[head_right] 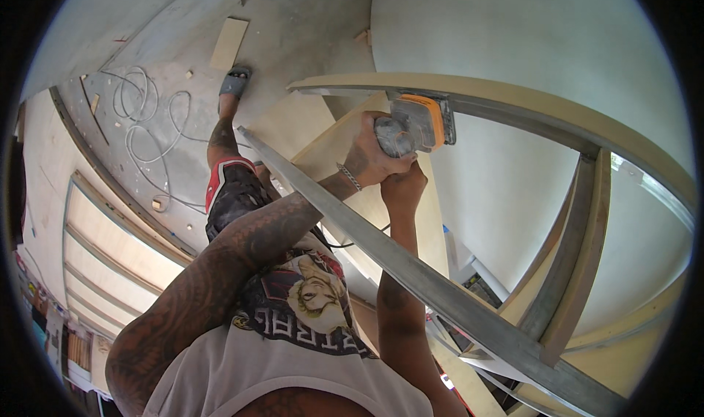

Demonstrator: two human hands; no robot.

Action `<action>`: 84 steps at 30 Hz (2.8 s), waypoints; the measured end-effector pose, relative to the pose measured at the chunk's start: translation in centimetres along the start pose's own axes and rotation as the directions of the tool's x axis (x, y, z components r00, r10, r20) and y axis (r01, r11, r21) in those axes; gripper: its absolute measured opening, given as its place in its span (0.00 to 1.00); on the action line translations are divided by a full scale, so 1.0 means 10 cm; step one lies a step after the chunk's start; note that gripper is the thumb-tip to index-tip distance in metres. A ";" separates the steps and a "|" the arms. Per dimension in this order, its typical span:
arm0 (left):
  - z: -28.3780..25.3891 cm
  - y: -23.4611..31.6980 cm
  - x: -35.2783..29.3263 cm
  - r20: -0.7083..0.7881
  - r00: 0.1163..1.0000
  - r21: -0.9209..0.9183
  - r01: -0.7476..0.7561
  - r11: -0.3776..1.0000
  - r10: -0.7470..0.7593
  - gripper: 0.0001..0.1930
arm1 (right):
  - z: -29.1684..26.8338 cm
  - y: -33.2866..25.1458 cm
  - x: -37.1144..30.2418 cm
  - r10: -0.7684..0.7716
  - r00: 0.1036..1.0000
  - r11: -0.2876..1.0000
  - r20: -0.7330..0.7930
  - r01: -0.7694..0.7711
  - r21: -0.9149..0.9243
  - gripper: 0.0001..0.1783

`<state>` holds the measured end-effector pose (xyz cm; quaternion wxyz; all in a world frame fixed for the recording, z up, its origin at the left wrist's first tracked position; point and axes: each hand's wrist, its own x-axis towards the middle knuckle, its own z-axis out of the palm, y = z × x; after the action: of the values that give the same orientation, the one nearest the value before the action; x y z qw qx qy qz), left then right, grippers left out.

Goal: The person uses a power orbital sander to smooth the surfaces and curved edges of a large wooden shelving unit in a workshop.

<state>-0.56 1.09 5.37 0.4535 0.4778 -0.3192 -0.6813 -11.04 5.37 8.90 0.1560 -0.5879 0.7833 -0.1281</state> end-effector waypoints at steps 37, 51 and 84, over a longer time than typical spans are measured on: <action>0.04 -0.21 -0.01 -0.071 0.996 -0.004 0.047 0.999 -0.047 0.45 | 0.05 0.06 0.01 0.083 0.990 0.996 0.113 -0.084 0.004 0.15; 0.21 -0.86 -0.01 -0.147 0.958 0.039 -0.241 0.970 0.245 0.43 | 0.00 0.01 -0.07 0.289 0.942 0.957 0.169 -0.285 -0.045 0.13; 0.45 -0.88 0.09 -0.127 0.985 -0.151 -0.140 0.979 0.121 0.42 | -0.22 0.16 -0.05 0.204 0.978 0.979 0.035 -0.203 -0.027 0.17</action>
<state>-7.67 3.65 -1.04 0.5517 0.4573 -0.2674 -0.6442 -13.17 6.35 10.39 0.1759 -0.5089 0.8377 -0.0912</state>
